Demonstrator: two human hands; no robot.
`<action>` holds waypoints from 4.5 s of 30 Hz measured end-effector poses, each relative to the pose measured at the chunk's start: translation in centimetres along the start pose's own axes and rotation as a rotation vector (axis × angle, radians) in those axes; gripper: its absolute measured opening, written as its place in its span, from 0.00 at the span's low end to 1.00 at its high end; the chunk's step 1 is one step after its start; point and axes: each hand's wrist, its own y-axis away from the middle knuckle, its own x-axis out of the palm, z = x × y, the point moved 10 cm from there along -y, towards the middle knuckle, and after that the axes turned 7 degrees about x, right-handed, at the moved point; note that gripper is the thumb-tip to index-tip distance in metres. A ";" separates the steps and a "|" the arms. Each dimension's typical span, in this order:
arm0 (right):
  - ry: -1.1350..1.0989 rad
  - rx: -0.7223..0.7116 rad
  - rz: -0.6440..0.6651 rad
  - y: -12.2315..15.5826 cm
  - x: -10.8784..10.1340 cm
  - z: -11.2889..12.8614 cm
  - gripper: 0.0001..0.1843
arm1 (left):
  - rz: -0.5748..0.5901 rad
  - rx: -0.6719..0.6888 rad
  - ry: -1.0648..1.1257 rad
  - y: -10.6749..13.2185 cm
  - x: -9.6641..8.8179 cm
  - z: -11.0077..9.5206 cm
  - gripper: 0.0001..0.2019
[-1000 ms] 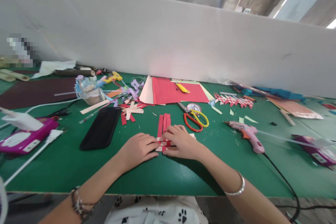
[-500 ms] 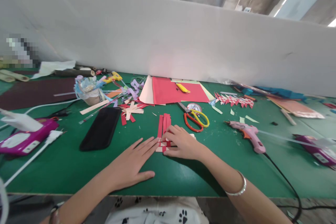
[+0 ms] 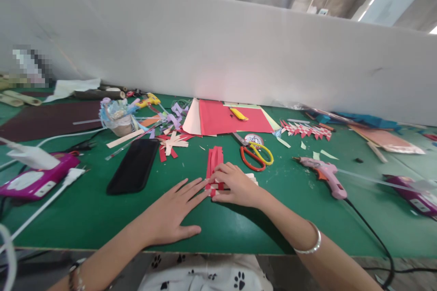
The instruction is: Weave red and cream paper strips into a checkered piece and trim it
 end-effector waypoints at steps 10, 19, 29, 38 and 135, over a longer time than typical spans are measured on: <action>-0.015 0.008 0.011 -0.1 0.2 -0.1 0.16 | -0.027 0.041 -0.009 0.0 -0.2 -0.3 0.35; -0.044 -0.005 0.117 0.8 -0.6 -1.3 0.22 | -0.039 0.043 0.013 -0.1 -0.2 -0.2 0.36; -0.019 -0.089 0.118 0.9 -0.6 -0.9 0.16 | -0.023 0.031 0.030 0.0 -0.1 -0.2 0.36; 0.054 -0.115 0.107 0.7 -0.7 -0.4 0.14 | 0.022 0.010 0.026 -0.1 0.3 -0.1 0.36; 0.079 0.016 -0.022 2.1 -1.0 -1.3 0.10 | -0.235 -0.143 0.215 -3.8 -2.4 2.1 0.08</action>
